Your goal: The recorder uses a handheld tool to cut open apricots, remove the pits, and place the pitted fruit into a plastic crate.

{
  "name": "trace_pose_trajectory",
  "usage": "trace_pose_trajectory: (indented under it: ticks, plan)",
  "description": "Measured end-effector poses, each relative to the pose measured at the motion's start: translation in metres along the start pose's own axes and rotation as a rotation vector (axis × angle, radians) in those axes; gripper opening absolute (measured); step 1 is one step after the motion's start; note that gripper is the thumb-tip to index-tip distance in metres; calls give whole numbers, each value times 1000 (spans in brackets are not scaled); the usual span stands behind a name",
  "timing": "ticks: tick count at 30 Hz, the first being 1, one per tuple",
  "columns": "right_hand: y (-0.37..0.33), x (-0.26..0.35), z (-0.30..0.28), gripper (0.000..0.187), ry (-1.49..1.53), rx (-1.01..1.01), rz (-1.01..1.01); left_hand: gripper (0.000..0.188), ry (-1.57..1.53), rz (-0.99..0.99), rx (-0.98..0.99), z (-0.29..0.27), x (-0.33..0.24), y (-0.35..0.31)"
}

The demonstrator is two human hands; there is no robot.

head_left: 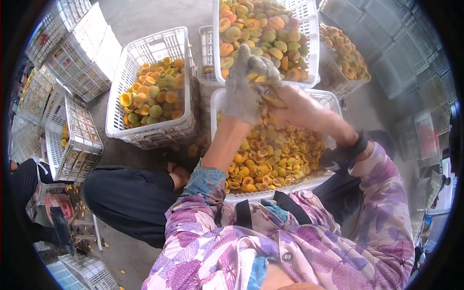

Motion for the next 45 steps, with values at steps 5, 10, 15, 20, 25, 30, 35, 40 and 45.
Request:
trace_pose_trajectory:
  ticks: [5,10,15,20,25,30,35,40,45]
  plan:
    - [-5,5,8,29,-472,-203,-273,38,760,133,-177,-29,-5,9]
    - [-51,-89,58,16,-399,71,17,47,-559,-9,-151,-133,-53,26]
    - [-59,-137,56,16,-632,245,276,73,-785,133,-369,-195,-94,24]
    - [12,-142,-17,15,-230,-578,452,56,-1000,-116,-191,-172,-34,39]
    - [51,-162,-31,18,-623,-640,497,25,-512,-364,-341,-68,9,43]
    - [56,-165,-22,27,-636,-738,409,27,-429,-473,-524,-65,42,24]
    - [48,-128,-39,23,-51,-760,278,25,-348,-576,-514,-86,70,26]
    - [36,-63,-36,26,564,-348,91,43,-248,-552,-253,-34,43,20]
    - [50,-12,-41,15,227,-549,165,46,-480,-481,-392,-35,32,27]
Point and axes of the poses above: each hand's wrist, its own y-axis towards the middle knuckle, its own z-axis out of the palm, x = y × z, the point moved 2 cm from there along y, towards the middle knuckle, and after that the axes turned 8 degrees about -z, right-handed, at the moved point
